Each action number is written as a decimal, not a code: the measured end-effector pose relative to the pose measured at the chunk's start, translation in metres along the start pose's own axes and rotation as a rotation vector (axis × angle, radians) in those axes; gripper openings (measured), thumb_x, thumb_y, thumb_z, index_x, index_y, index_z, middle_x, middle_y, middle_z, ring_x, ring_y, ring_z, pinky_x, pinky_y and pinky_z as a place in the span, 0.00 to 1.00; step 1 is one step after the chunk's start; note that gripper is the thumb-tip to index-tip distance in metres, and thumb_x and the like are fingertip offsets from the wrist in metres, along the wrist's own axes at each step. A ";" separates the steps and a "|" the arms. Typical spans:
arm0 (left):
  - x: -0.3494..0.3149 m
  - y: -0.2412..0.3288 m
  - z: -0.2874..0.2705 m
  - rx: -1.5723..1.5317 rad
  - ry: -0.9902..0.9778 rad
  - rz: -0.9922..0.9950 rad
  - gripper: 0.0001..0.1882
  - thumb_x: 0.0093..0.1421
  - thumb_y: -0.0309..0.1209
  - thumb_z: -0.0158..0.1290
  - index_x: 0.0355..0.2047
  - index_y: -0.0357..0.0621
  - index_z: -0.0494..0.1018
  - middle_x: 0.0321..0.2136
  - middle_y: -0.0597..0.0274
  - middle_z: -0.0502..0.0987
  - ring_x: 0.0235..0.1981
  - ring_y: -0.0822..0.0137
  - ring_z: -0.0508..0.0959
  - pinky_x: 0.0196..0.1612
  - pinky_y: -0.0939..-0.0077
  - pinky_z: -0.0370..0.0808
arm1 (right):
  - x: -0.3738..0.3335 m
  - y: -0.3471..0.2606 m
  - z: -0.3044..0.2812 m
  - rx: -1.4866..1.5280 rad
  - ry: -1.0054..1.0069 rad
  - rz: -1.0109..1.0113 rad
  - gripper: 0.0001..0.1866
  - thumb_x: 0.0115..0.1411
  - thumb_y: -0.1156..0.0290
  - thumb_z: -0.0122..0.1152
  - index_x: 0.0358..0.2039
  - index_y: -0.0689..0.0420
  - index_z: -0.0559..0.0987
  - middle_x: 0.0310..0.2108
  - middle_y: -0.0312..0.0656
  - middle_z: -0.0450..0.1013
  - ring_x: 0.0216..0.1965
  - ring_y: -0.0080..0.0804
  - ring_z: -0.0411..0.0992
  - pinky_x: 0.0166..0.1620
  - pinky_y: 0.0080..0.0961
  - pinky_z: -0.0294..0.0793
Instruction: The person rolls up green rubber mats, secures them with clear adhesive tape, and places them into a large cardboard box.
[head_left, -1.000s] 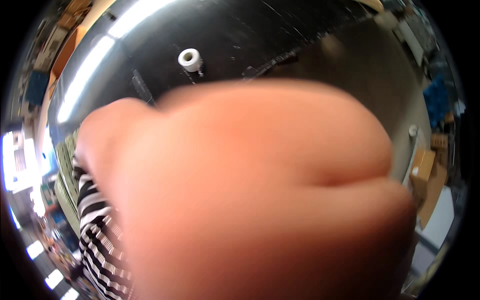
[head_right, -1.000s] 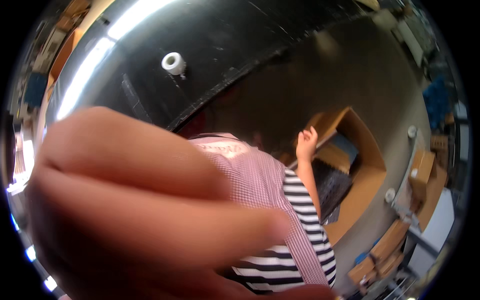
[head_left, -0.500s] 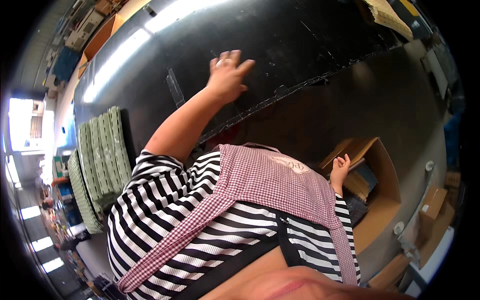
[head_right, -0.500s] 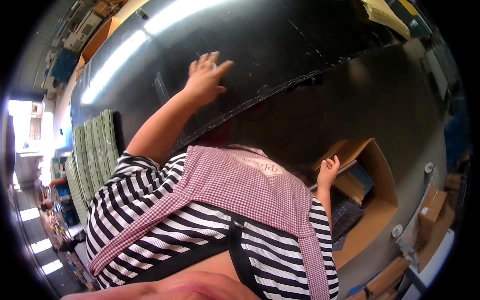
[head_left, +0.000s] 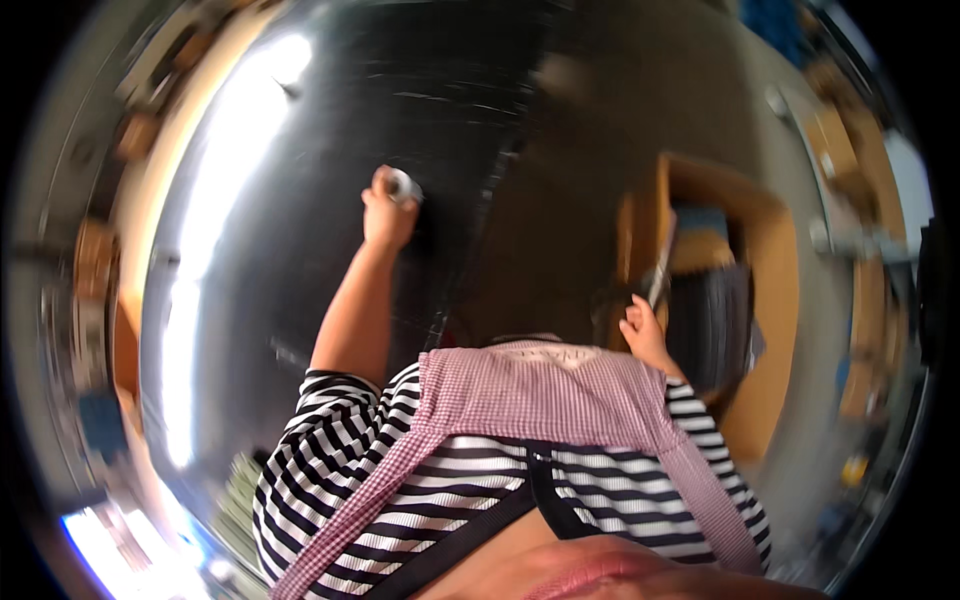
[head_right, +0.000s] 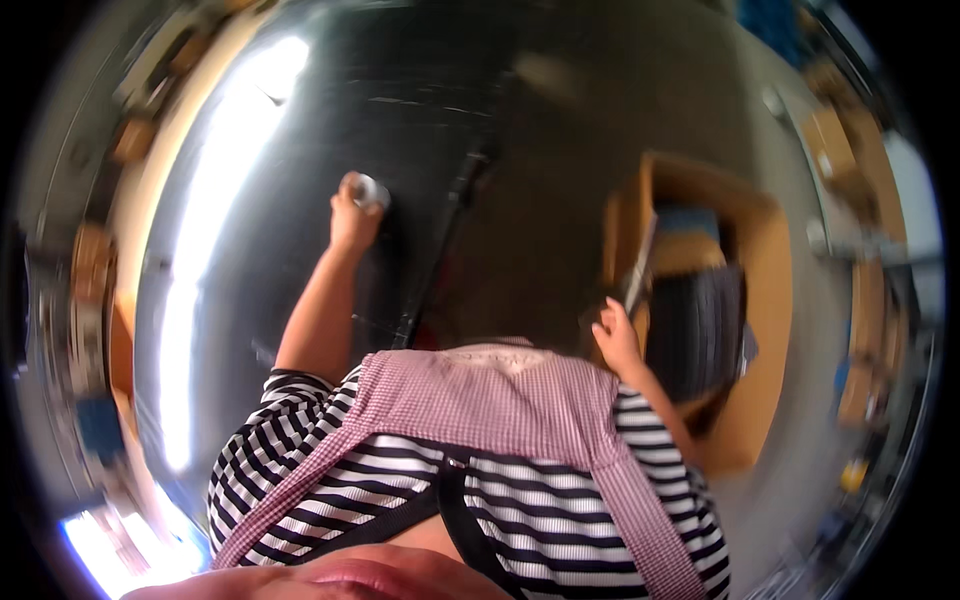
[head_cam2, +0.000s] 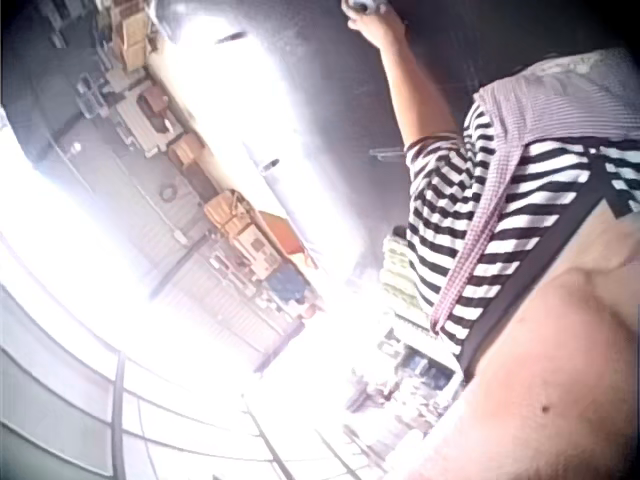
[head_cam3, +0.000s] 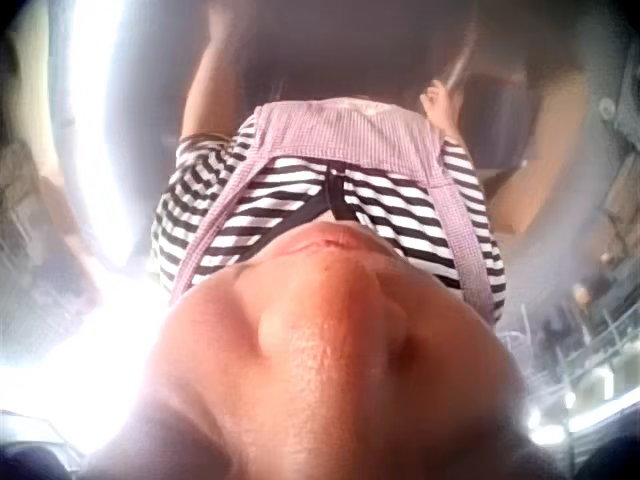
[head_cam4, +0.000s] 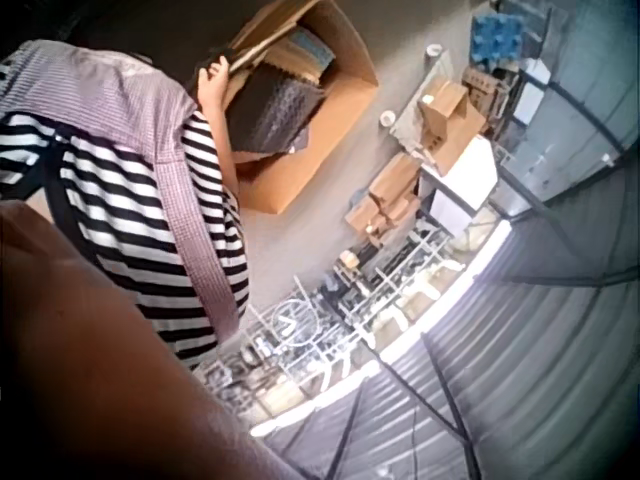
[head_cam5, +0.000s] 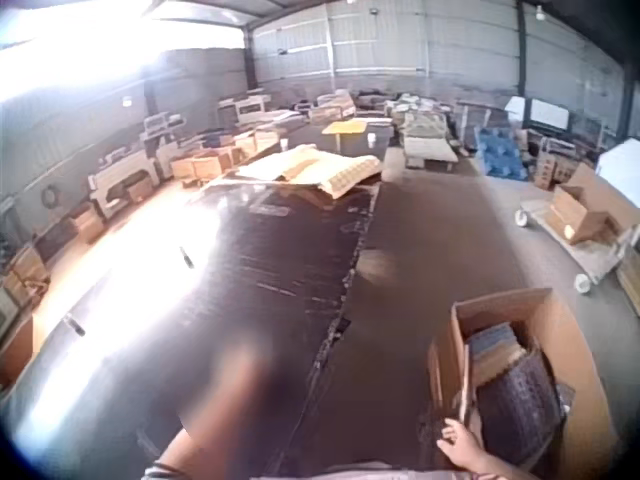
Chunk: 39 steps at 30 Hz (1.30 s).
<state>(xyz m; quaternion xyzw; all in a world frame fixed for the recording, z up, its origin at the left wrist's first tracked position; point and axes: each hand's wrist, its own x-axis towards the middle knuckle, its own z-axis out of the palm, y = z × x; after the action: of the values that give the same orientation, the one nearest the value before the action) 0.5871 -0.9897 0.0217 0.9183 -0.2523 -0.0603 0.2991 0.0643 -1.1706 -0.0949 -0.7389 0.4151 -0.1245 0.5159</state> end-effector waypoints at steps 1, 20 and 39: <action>0.022 0.014 0.016 -0.015 -0.013 0.006 0.41 0.56 0.35 0.62 0.69 0.60 0.58 0.56 0.33 0.67 0.54 0.34 0.75 0.58 0.49 0.75 | -0.018 0.000 0.000 -0.043 0.047 0.014 0.34 0.62 0.74 0.67 0.68 0.58 0.65 0.49 0.48 0.77 0.50 0.36 0.78 0.54 0.31 0.77; -0.012 0.100 0.110 -0.212 -0.101 0.588 0.26 0.62 0.20 0.56 0.61 0.44 0.71 0.62 0.52 0.69 0.47 0.63 0.79 0.47 0.75 0.77 | -0.152 0.182 -0.067 0.478 0.913 0.824 0.16 0.66 0.70 0.63 0.51 0.63 0.79 0.36 0.40 0.79 0.36 0.29 0.77 0.39 0.27 0.76; -0.203 0.382 0.390 0.417 -1.291 1.066 0.16 0.66 0.35 0.58 0.53 0.45 0.78 0.51 0.57 0.80 0.52 0.55 0.80 0.57 0.61 0.74 | -0.095 0.376 -0.112 0.629 1.125 1.320 0.45 0.50 0.53 0.80 0.63 0.63 0.72 0.59 0.51 0.74 0.59 0.46 0.72 0.62 0.35 0.68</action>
<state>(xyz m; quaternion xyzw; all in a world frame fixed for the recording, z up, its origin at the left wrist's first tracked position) 0.1459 -1.3559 -0.0826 0.4993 -0.7762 -0.3745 -0.0890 -0.2457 -1.2201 -0.3486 -0.0088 0.8891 -0.2528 0.3815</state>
